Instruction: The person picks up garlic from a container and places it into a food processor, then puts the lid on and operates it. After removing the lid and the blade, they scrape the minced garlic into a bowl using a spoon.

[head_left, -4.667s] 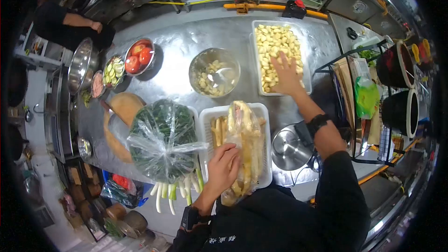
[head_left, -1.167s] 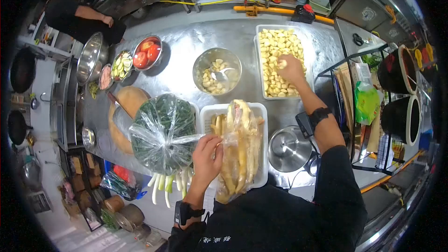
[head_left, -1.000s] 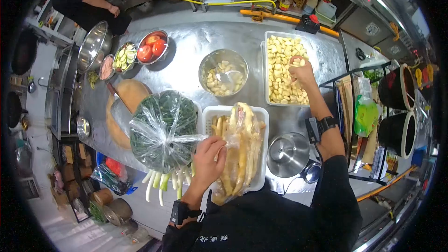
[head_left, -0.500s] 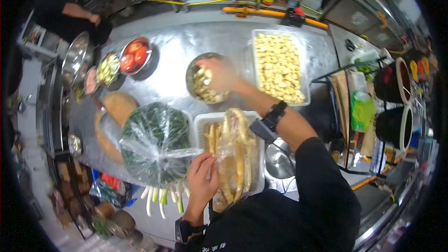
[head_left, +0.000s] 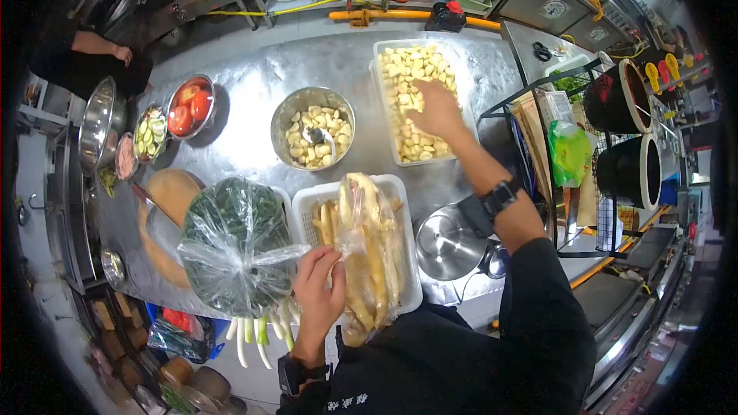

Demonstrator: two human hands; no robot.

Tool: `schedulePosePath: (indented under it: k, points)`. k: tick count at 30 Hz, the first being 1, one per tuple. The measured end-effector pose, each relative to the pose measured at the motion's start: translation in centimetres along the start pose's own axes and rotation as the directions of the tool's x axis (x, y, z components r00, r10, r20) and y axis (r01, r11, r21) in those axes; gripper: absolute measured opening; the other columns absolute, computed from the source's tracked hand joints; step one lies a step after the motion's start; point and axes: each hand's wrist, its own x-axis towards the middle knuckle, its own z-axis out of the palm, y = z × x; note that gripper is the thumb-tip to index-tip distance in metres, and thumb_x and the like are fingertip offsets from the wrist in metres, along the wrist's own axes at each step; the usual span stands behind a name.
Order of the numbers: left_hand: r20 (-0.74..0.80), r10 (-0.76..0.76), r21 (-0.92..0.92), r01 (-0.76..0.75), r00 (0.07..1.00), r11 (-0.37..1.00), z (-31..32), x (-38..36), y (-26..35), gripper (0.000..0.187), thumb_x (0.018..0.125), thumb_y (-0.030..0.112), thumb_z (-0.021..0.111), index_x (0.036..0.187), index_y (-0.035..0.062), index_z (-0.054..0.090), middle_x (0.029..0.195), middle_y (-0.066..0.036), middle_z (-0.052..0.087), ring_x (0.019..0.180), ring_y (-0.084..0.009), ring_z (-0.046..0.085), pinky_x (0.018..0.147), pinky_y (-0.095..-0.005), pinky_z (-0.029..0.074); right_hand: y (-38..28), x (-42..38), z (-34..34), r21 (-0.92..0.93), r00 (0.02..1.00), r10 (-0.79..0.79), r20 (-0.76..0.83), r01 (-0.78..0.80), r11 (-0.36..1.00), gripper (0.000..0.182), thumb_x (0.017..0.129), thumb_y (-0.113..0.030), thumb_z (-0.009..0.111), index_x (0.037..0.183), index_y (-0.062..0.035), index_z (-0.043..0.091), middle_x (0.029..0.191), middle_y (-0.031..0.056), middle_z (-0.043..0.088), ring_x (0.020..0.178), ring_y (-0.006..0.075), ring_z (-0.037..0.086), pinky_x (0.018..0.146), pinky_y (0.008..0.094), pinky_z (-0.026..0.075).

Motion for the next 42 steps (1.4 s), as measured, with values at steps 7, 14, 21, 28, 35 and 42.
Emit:
schedulePosePath:
  k: [7,14,21,28,35,42]
  points:
    - [0.069,0.057,-0.034,-0.055,0.996,0.998,1.8,0.7,0.4,0.019,0.073,-0.006,0.063,0.091,-0.0001,0.063,0.098,-0.015,0.061,0.087,-0.0307,0.061,0.077,-0.0345,0.049,3.1,-3.3,2.7,-0.25,0.948,0.108,0.299,-0.032,0.968,0.092,0.061,-0.048,0.075,0.139,-0.0224,0.034,0.143,0.0184,0.029,0.124,0.0502,0.032,0.097,0.056,0.039]
    - [0.098,0.051,-0.021,-0.05,0.994,0.999,3.0,1.0,0.8,0.02,0.072,-0.005,0.064,0.091,0.0002,0.063,0.097,-0.014,0.061,0.087,-0.0307,0.061,0.075,-0.0349,0.049,-0.7,-3.5,2.4,-0.233,0.932,0.178,0.316,-0.106,0.967,0.077,0.061,-0.035,0.076,0.131,-0.0267,0.045,0.144,0.008,0.031,0.119,0.0461,0.036,0.092,0.0483,0.045]
    - [0.107,0.075,-0.003,-0.076,0.991,0.997,3.1,0.8,1.8,0.018,0.074,-0.007,0.064,0.091,-0.0005,0.064,0.096,-0.014,0.062,0.087,-0.0285,0.062,0.077,-0.0325,0.049,2.7,-4.2,4.2,-0.162,0.994,-0.007,0.107,0.025,0.986,0.044,0.06,-0.014,0.071,0.104,-0.0195,0.065,0.112,0.0076,0.053,0.1,0.0366,0.052,0.078,0.0439,0.049]
    - [0.058,0.065,0.051,-0.068,0.996,0.996,1.7,-0.2,1.2,0.017,0.074,-0.004,0.065,0.089,0.0006,0.064,0.095,-0.014,0.062,0.085,-0.0305,0.062,0.074,-0.0345,0.05,8.1,-1.5,5.3,0.397,0.993,0.034,-0.117,0.015,0.918,0.024,0.063,-0.008,0.068,0.087,-0.0103,0.066,0.081,0.009,0.061,0.073,0.0244,0.061,0.068,0.0367,0.049]
    - [0.036,0.03,0.021,-0.03,0.999,0.999,1.2,-0.1,0.6,0.016,0.074,-0.004,0.065,0.09,0.001,0.064,0.094,-0.014,0.062,0.084,-0.0303,0.062,0.073,-0.0339,0.05,5.5,1.8,1.0,0.945,0.93,0.18,0.321,-0.326,-0.002,0.029,0.064,0.006,0.059,0.093,-0.0016,0.057,0.073,0.0097,0.056,0.064,0.0198,0.057,0.06,0.0304,0.044]
    - [0.012,-0.007,0.014,0.006,1.0,1.0,0.8,0.1,-0.2,0.017,0.075,-0.003,0.064,0.091,0.0009,0.063,0.096,-0.014,0.062,0.085,-0.0313,0.061,0.073,-0.0352,0.05,-6.6,4.0,0.3,0.84,0.865,-0.148,0.479,-0.501,-0.209,0.025,0.068,0.005,0.061,0.091,-0.0026,0.056,0.081,0.0111,0.057,0.068,0.0235,0.061,0.061,0.0334,0.051]
